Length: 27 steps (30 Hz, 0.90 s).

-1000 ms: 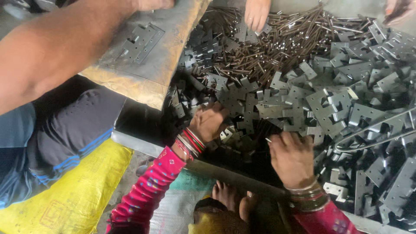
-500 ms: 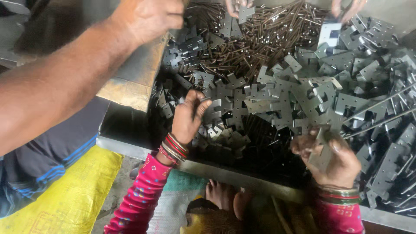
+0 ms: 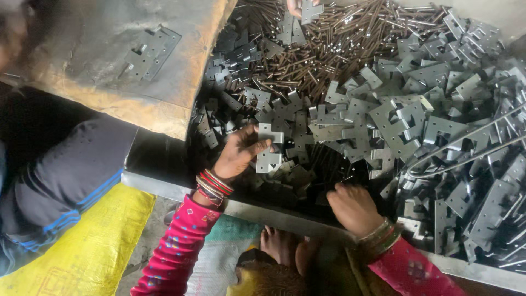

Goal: The person picks up metal brackets and rods from a large bin and assembles them by hand. The assembled units are placed into a pile on the table. The person works continuously, handling parts one at a time.

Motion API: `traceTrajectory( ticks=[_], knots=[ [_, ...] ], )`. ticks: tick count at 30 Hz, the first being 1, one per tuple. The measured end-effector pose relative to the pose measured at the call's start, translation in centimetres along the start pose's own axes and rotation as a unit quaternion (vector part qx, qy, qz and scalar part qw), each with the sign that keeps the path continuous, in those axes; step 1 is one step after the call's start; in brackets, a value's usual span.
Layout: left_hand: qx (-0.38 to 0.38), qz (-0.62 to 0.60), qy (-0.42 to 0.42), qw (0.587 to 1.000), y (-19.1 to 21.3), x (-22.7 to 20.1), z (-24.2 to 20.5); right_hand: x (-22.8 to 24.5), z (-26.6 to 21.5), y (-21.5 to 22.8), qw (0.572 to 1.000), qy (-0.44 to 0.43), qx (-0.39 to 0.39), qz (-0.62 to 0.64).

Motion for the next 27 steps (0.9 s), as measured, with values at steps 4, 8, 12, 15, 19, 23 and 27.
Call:
traceTrajectory(
  ticks=[4,8,12,15,19,23,27],
  knots=[
    [0.012,-0.007,-0.025,1.000,0.0,0.6,0.2,0.0,0.6,-0.4,0.995,0.069,-0.032,0.071],
    [-0.011,-0.017,-0.005,1.000,0.5,1.0,0.4,-0.3,1.2,1.2,0.979,0.053,-0.047,0.189],
    [-0.027,0.005,-0.021,0.999,0.4,0.3,0.3,-2.2,-0.2,5.9,0.807,0.185,-0.276,0.488],
    [-0.036,-0.060,-0.002,0.998,0.0,-0.8,-0.1,-4.6,-2.2,7.0,0.603,0.025,-0.307,0.736],
    [-0.062,-0.116,0.085,0.988,-0.6,-1.9,-0.5,-4.1,-0.9,6.9,0.400,0.041,-0.135,0.906],
    [-0.041,-0.058,0.079,0.994,-3.4,-2.6,-0.9,-0.7,1.0,4.9,0.387,-0.027,-0.039,0.921],
    [-0.014,0.249,-0.123,0.961,-8.8,-4.1,-4.0,3.8,2.2,3.9,0.406,-0.100,-0.110,0.902]
  ],
)
Point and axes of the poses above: each hand's wrist, its own z-axis towards the middle knuckle, its own y-axis out of the back of the hand, x = y × z, the point moved 3 cm from there along z, towards the middle knuckle, and after that the axes turned 4 degrees about z, right-handed, at the moved point
